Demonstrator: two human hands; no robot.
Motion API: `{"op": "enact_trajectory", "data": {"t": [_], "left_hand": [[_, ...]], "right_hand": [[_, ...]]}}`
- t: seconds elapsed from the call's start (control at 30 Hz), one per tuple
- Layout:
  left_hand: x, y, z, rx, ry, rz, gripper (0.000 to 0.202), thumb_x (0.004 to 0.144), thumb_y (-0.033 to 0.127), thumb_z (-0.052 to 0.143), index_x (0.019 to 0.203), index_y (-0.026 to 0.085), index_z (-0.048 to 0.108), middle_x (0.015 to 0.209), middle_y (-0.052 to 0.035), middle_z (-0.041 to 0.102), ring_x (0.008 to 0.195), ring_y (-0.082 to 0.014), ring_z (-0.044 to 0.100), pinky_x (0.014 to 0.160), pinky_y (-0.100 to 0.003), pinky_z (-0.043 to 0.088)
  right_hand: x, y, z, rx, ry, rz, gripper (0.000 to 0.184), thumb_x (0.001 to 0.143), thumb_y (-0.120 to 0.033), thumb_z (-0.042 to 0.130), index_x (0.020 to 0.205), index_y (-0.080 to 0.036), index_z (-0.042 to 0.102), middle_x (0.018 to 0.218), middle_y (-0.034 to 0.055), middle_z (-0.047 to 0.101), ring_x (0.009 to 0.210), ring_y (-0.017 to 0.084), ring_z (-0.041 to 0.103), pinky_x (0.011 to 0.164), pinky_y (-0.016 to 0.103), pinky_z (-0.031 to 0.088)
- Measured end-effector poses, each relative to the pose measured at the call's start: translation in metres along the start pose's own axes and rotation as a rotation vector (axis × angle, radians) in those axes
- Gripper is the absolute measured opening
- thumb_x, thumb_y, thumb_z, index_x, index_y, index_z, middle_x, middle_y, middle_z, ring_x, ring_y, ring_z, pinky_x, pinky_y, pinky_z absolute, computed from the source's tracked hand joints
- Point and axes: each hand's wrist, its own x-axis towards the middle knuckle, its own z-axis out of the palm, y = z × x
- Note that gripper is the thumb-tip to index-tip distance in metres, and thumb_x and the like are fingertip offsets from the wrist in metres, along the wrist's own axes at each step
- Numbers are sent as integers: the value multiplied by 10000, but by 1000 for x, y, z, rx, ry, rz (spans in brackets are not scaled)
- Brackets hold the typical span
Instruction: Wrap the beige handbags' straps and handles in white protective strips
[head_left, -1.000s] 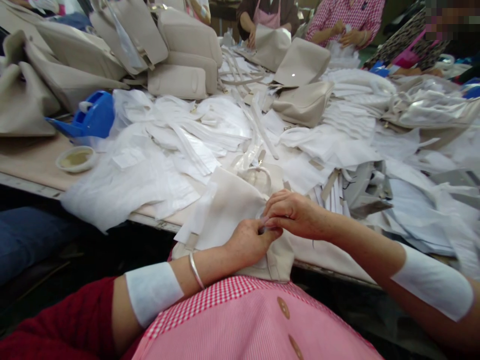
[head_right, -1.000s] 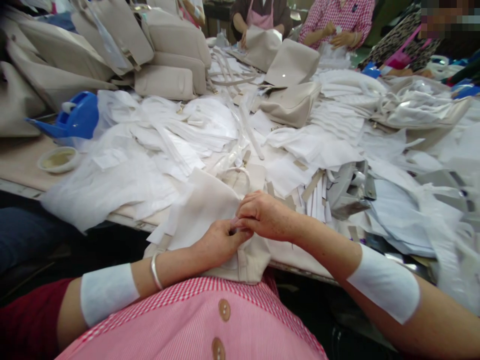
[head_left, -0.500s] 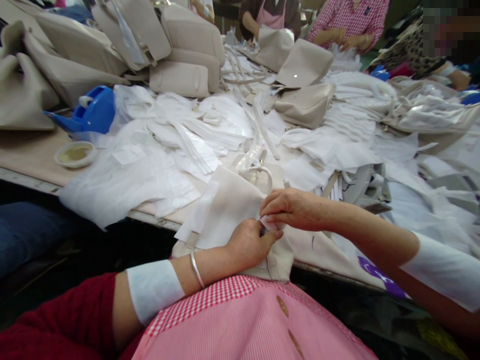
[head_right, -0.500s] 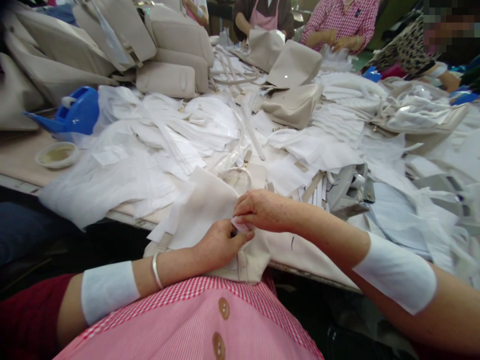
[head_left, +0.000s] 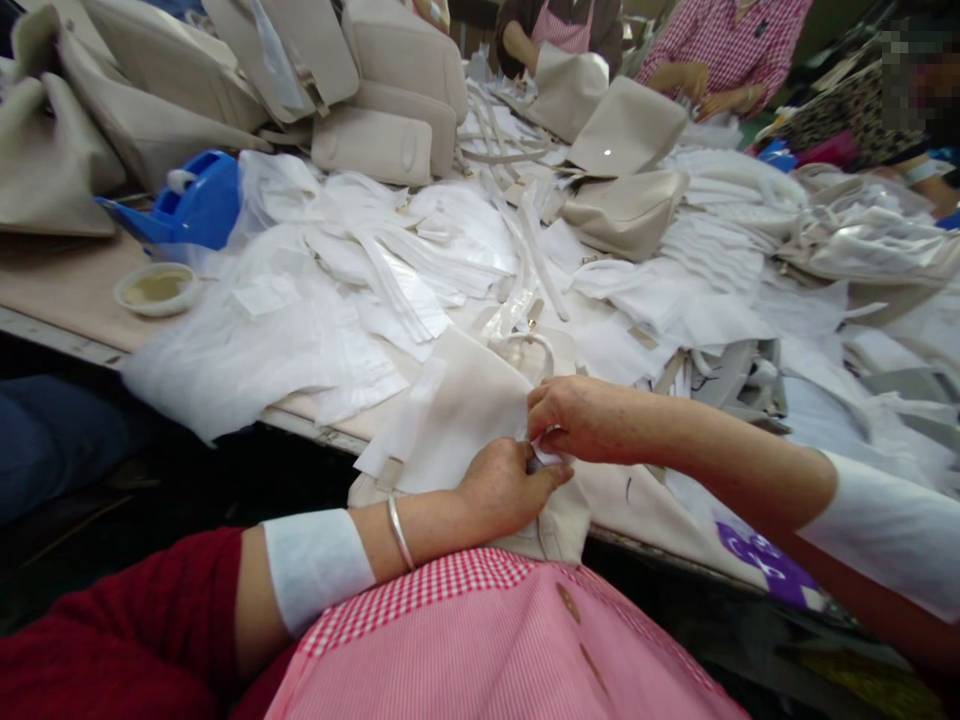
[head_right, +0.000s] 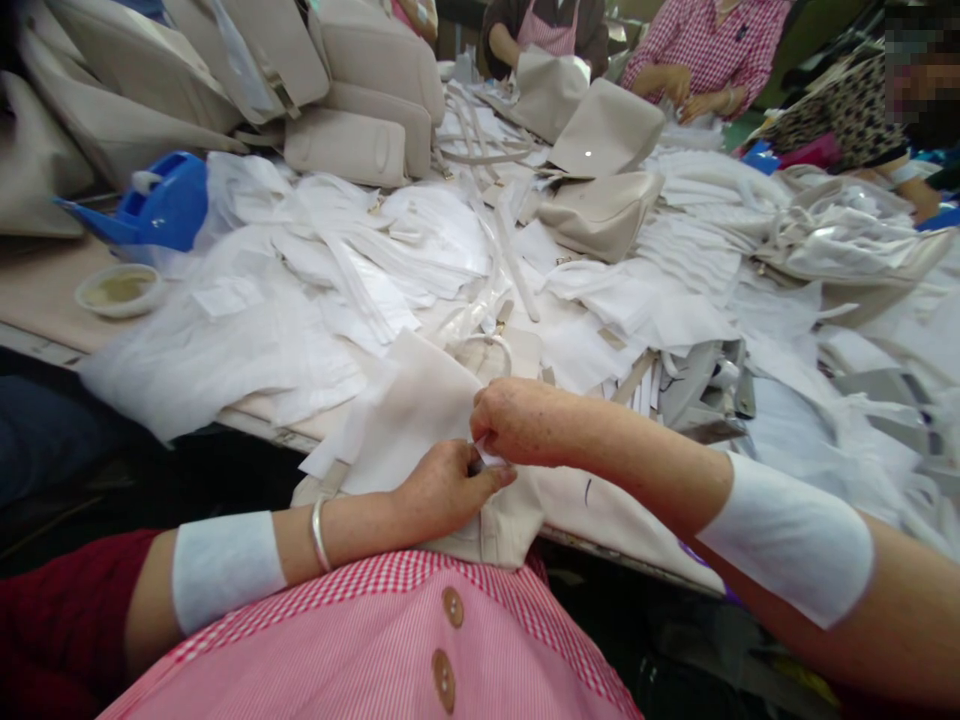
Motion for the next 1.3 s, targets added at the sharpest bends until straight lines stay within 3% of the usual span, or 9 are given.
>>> {"op": "enact_trajectory", "data": {"t": [0.17, 0.33, 0.53, 0.7, 0.83, 0.93, 1.07, 1.17, 1.3], "left_hand": [[1, -4, 2, -22, -7, 48, 455, 869, 568, 541, 904, 155, 728, 684, -34, 669, 609, -183, 574, 527, -281, 344], [1, -2, 1, -51, -32, 159, 429, 949, 498, 428, 943, 175, 710, 855, -72, 730, 763, -219, 648, 660, -297, 439], [2, -2, 1, 28, -13, 135, 391, 936, 445, 456, 821, 163, 700, 715, -60, 695, 663, -201, 622, 586, -291, 390], [3, -3, 1, 36, -3, 120, 410, 926, 472, 471, 770, 164, 691, 699, -51, 693, 651, -191, 613, 580, -283, 393], [4, -1, 0, 60, -4, 125, 441, 927, 483, 458, 732, 162, 688, 629, -41, 657, 600, -181, 578, 541, -283, 362], [4, 0, 0, 83, -2, 95, 458, 921, 498, 459, 702, 163, 682, 599, -43, 641, 572, -179, 559, 523, -287, 340], [4, 0, 1, 65, -20, 101, 444, 919, 507, 467, 730, 169, 683, 655, -55, 679, 613, -194, 600, 542, -291, 353], [3, 0, 1, 65, -17, 122, 442, 931, 504, 452, 777, 167, 693, 733, -79, 716, 682, -215, 647, 580, -298, 380], [3, 0, -1, 83, -8, 126, 417, 936, 473, 452, 829, 164, 710, 813, -106, 743, 756, -238, 677, 625, -306, 410]], "right_hand": [[-2, -1, 1, -86, 29, -18, 174, 785, -79, 636, 768, -180, 776, 789, 71, 668, 839, 189, 574, 718, 276, 419], [-7, 8, 6, -7, 70, -65, 184, 788, -47, 611, 758, -162, 751, 754, 50, 652, 786, 160, 572, 714, 259, 419], [-9, 15, 4, 37, -14, -120, 210, 868, -88, 555, 808, -161, 743, 762, 38, 647, 700, 126, 567, 657, 235, 412], [-6, 3, -1, -177, -55, -78, 145, 806, -70, 632, 711, -153, 704, 746, 52, 643, 732, 148, 569, 649, 252, 399], [-5, -2, 3, -359, -75, -140, 143, 796, -73, 634, 690, -153, 688, 711, 58, 625, 737, 175, 551, 686, 298, 403], [-7, 3, 9, -369, -27, -157, 157, 815, -98, 617, 682, -153, 679, 718, 62, 618, 729, 177, 540, 689, 309, 404], [-11, 10, 10, -211, 49, -123, 182, 859, -123, 584, 723, -157, 700, 727, 42, 612, 696, 144, 545, 640, 265, 393], [-8, 11, 5, -119, -6, -124, 172, 844, -108, 591, 774, -173, 734, 753, 32, 630, 693, 126, 560, 630, 239, 389], [1, 7, 3, -204, -108, -94, 166, 817, -94, 600, 768, -157, 746, 761, 46, 650, 672, 125, 560, 605, 235, 382]]}}
